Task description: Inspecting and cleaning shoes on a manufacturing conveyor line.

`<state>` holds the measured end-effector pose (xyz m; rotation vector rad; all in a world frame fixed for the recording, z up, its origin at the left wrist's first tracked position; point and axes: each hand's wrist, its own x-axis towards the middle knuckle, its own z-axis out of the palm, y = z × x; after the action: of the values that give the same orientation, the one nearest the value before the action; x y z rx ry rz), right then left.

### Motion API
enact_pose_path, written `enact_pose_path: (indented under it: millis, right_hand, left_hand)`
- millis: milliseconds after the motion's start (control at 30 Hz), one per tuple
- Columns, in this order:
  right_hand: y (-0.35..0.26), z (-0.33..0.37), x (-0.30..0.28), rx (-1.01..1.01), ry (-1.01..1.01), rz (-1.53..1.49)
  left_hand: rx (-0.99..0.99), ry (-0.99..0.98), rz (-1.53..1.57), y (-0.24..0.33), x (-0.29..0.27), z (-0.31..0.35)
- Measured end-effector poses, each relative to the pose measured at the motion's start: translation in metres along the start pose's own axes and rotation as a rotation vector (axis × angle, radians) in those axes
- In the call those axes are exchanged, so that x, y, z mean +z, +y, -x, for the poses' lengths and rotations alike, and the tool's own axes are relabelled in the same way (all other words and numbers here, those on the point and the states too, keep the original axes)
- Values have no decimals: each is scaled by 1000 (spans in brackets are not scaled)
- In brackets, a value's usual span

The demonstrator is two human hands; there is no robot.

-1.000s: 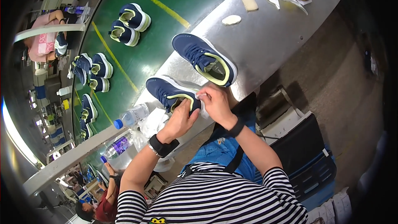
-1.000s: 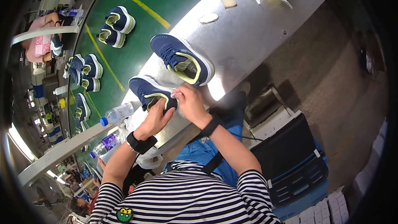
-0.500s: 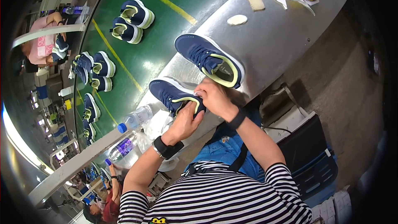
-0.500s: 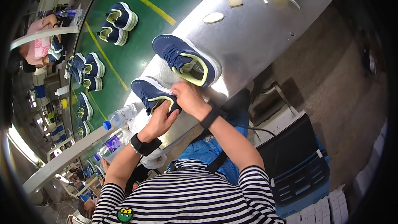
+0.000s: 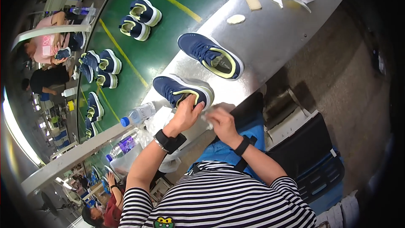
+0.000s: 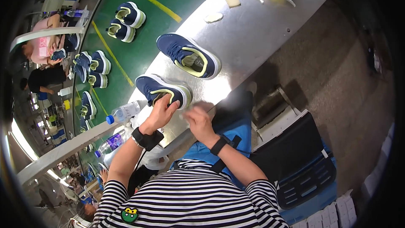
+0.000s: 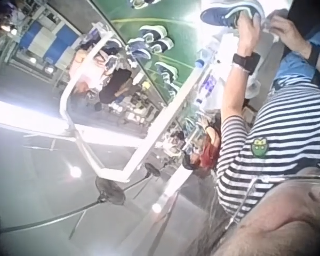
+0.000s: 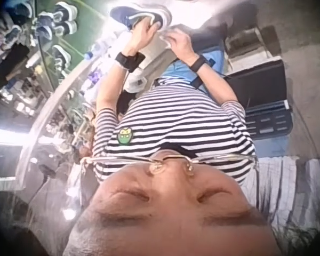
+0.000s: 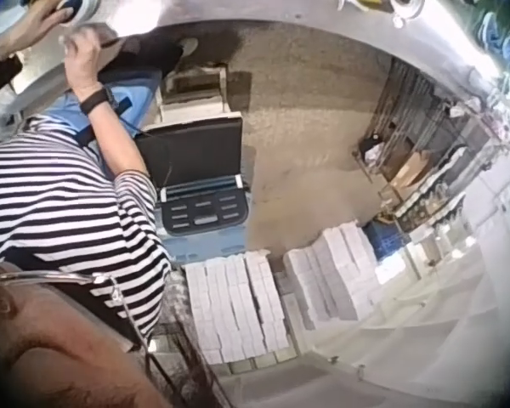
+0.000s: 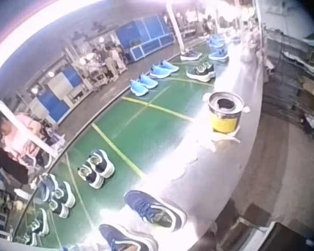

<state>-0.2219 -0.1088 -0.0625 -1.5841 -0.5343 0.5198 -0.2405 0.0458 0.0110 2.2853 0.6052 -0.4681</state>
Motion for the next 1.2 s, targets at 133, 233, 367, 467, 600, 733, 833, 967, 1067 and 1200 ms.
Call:
enact_pose_path:
  millis: [133,233,367,467,600,733,833,967,1067,1200]
  right_hand:
    - [-15,15,-19,249,69,-238]
    - [-48,-7,-38,145,145,-188]
    - [-83,-28,-36,-227,113,-71]
    - [-96,-36,-20,-134,-62,-88]
    - [-96,-31,0,-86,-27,-19]
    - [-97,-29,11,-49,-9,-6]
    - [-97,-26,14,-38,18,35]
    - [-97,-24,18,85,67,-59]
    - [-78,-22,15,265,-16,-78]
    - [-67,-27,7,405,-96,-386]
  left_hand:
    - [-61,86,532,12,-22,16]
    - [-279,124,980,37,-39,35]
    - [-242,153,1315,38,-43,51]
    - [-245,212,1466,33,-29,54]
    - [-273,270,1421,26,-13,68]
    - [-252,328,1305,21,-7,78]
    - [-248,325,1121,17,-4,84]
    - [-75,446,788,7,7,84]
    - [17,457,607,12,8,92]
    - [182,300,371,18,4,102]
